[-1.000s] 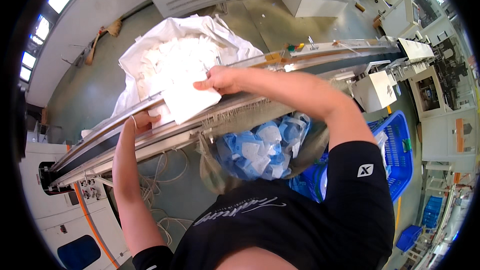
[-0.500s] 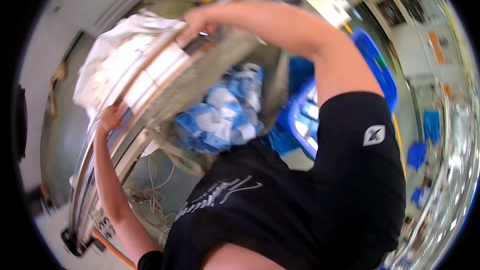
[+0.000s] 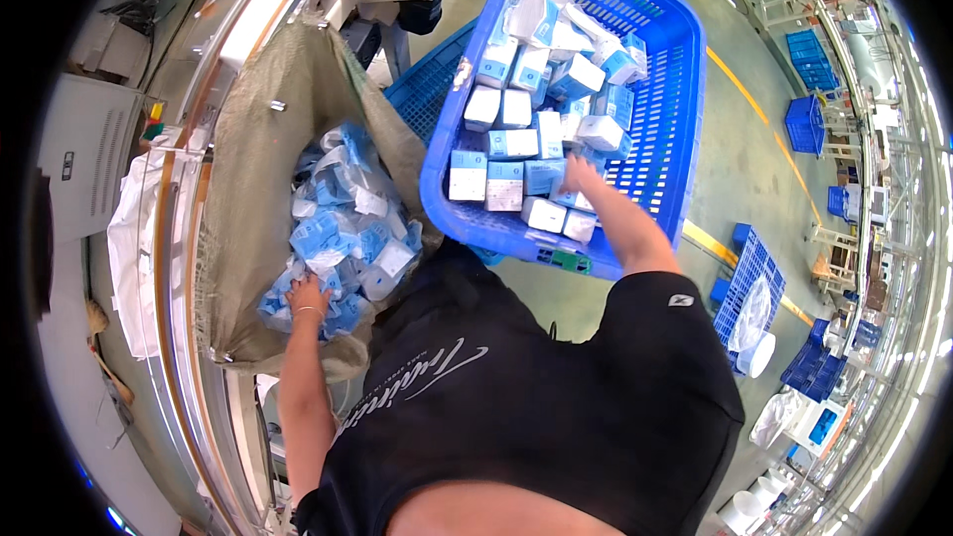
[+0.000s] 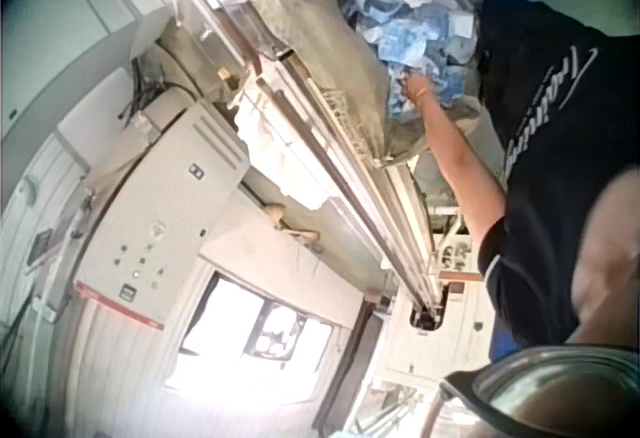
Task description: The person stands in a factory setting and repeatedly picks up small, white, rectangular packages from a large white sack. They place the packages into a blue plastic basket, occasionally handling them with both hands to adjust their orientation before depositing them.
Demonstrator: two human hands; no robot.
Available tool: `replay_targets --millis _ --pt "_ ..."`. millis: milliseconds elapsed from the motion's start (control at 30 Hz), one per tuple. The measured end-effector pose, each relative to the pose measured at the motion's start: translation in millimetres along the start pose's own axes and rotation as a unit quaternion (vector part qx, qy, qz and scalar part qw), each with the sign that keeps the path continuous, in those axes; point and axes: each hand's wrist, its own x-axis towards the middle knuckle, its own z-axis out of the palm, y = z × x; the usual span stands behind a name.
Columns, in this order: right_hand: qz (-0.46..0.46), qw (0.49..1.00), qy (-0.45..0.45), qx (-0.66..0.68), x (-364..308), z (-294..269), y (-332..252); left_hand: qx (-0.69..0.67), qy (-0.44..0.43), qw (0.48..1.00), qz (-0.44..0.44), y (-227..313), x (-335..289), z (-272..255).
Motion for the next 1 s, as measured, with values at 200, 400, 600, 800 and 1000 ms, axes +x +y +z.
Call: replay_targets --millis 200,400,600,800,1000 --pt "0.009 0.996 0.065 0.057 -53 23 11 -0.004 -0.068 0.996 0.061 41 -42 -88" --pt "-0.165 0.795 0.043 0.582 -136 -140 -63 -0.12 0.018 0.98 0.156 52 -99 -167" --pt "-0.472 0.633 -0.093 0.607 -227 -192 -199 -0.182 0.228 0.937 0.193 38 -107 -176" --pt "-0.611 0.567 -0.12 0.539 -290 -165 -306 -0.283 0.376 0.877 0.101 26 -163 -206" --pt "-0.642 0.617 -0.073 0.449 -320 -137 -347 -0.636 0.412 0.622 0.198 52 -226 -208"
